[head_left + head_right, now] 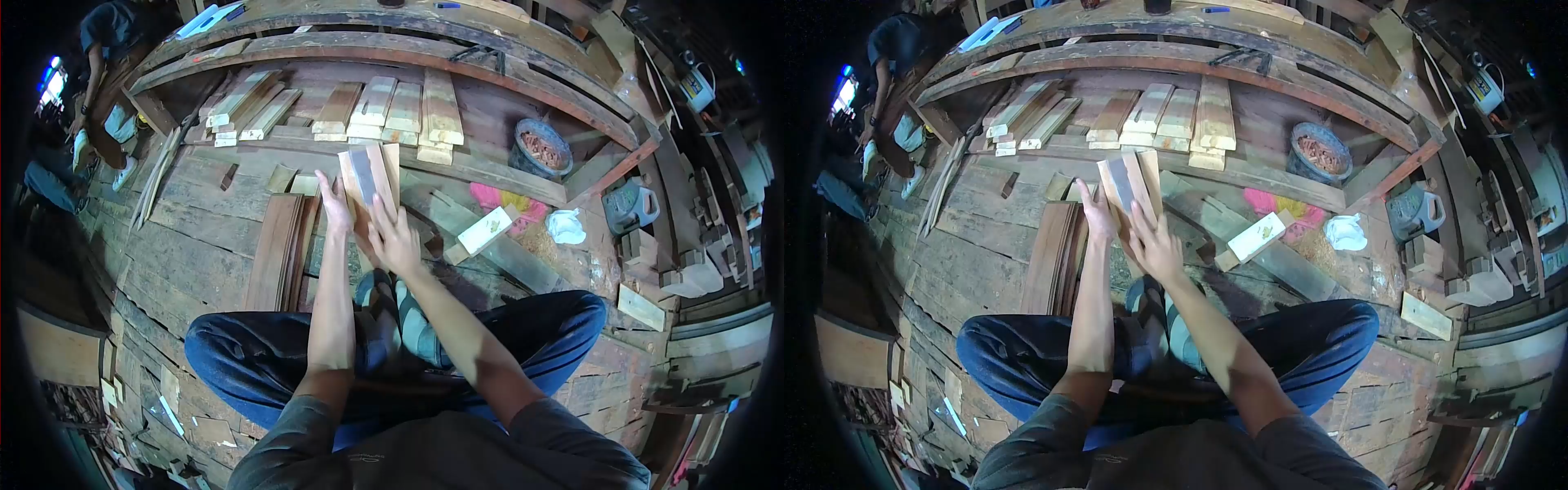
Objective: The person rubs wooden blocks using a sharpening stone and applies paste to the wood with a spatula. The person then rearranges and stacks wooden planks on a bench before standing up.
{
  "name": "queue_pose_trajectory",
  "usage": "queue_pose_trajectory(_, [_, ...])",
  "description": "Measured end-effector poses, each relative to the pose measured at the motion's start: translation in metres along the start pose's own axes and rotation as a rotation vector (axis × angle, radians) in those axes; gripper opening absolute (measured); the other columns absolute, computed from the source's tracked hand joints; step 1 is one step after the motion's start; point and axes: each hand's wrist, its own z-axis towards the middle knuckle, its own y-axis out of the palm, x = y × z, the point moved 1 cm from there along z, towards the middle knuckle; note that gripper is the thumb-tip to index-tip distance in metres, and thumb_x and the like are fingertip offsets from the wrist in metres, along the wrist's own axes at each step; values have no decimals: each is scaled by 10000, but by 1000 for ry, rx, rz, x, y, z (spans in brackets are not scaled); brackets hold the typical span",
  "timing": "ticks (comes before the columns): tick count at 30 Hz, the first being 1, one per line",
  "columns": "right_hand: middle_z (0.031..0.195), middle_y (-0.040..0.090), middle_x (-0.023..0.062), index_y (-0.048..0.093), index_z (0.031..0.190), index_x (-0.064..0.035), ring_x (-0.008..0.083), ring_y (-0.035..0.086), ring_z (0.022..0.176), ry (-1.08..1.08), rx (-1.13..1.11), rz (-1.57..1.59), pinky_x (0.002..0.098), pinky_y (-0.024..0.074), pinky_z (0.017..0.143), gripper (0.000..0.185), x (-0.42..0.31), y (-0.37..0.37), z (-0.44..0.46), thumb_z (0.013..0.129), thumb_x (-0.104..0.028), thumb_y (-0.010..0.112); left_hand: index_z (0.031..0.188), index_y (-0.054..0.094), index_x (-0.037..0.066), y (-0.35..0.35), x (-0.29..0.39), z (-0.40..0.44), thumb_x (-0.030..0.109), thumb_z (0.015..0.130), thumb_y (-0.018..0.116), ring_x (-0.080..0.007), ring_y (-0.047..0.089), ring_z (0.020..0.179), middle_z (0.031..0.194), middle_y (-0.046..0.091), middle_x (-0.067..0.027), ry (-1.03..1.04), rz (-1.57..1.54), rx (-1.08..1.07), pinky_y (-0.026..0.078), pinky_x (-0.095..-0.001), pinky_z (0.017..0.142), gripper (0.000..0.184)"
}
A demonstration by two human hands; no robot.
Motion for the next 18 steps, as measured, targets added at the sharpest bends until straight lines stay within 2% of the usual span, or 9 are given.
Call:
queue_pose_trajectory(1, [961, 524, 243, 398, 1526, -318, 430, 636, 627, 21, -47, 0, 518, 554, 580, 636, 6, 5, -23, 925, -317, 607, 1546, 204, -81, 3, 3, -2, 814, 919, 236, -294, 292, 1468, 1585, 319, -197, 60, 22, 74, 154, -395, 1225, 1093])
queue_pose_trajectory(6, [973, 535, 233, 394, 1529, -310, 421, 641, 640, 39, -130, -22, 510, 557, 582, 660, 19, 8, -57, 912, -304, 628, 1538, 230, -88, -40, -28, 34, 781, 943, 238, -299, 290, 1467, 1590, 307, -191, -17, -52, -87, 153, -402, 1224, 1053])
queue_pose_trajectory(9, [1013, 553, 256, 418, 1516, -236, 454, 639, 694, 24, -89, 47, 525, 555, 602, 646, 1, -10, -5, 908, -268, 633, 1534, 235, -93, -38, -29, 27, 783, 942, 237, -299, 304, 1459, 1586, 316, -190, -22, -40, -104, 155, -393, 1223, 1057])
queue_pose_trajectory(11, [1020, 556, 259, 415, 1518, -232, 461, 637, 705, 39, -59, 73, 526, 553, 611, 645, -11, -20, 40, 909, -262, 629, 1548, 145, -63, -41, -30, 33, 745, 960, 276, -295, 268, 1477, 1611, 211, -176, -18, -68, -153, 148, -388, 1231, 1009])
queue_pose_trajectory(12, [1024, 557, 260, 413, 1518, -230, 465, 636, 711, 47, -46, 89, 526, 552, 616, 645, -13, -20, 53, 910, -258, 627, 1564, 54, -31, -47, -31, 37, 705, 980, 314, -292, 224, 1498, 1639, 99, -161, -20, -100, -193, 140, -387, 1241, 975])
queue_pose_trajectory(14, [1030, 559, 267, 405, 1523, -228, 474, 633, 718, 59, -32, 110, 523, 553, 624, 650, -13, -17, 61, 912, -257, 624, 1563, 68, -22, -57, -38, 42, 707, 978, 319, -292, 235, 1491, 1630, 115, -160, -21, -99, -197, 151, -394, 1237, 968])
queue_pose_trajectory(15, [1034, 560, 271, 401, 1525, -228, 478, 632, 722, 63, -24, 120, 521, 554, 629, 652, -12, -15, 61, 913, -256, 622, 1547, 174, -45, -53, -38, 40, 750, 956, 284, -296, 289, 1462, 1593, 242, -173, -20, -66, -163, 171, -403, 1223, 996])
queue_pose_trajectory(17, [1050, 559, 265, 400, 1528, -219, 475, 634, 733, 24, 17, 88, 518, 554, 626, 663, -1, -3, 30, 907, -252, 629, 1528, 293, -61, -33, -25, 30, 794, 934, 258, -301, 346, 1431, 1552, 376, -184, -40, -53, -148, 199, -416, 1206, 1041])
queue_pose_trajectory(18, [1041, 557, 258, 404, 1525, -215, 472, 635, 737, 26, 23, 70, 515, 554, 622, 661, 6, 5, 7, 905, -251, 631, 1525, 306, -53, -19, -8, 13, 794, 932, 266, -301, 350, 1428, 1549, 382, -181, -70, -65, -163, 207, -421, 1202, 1035])
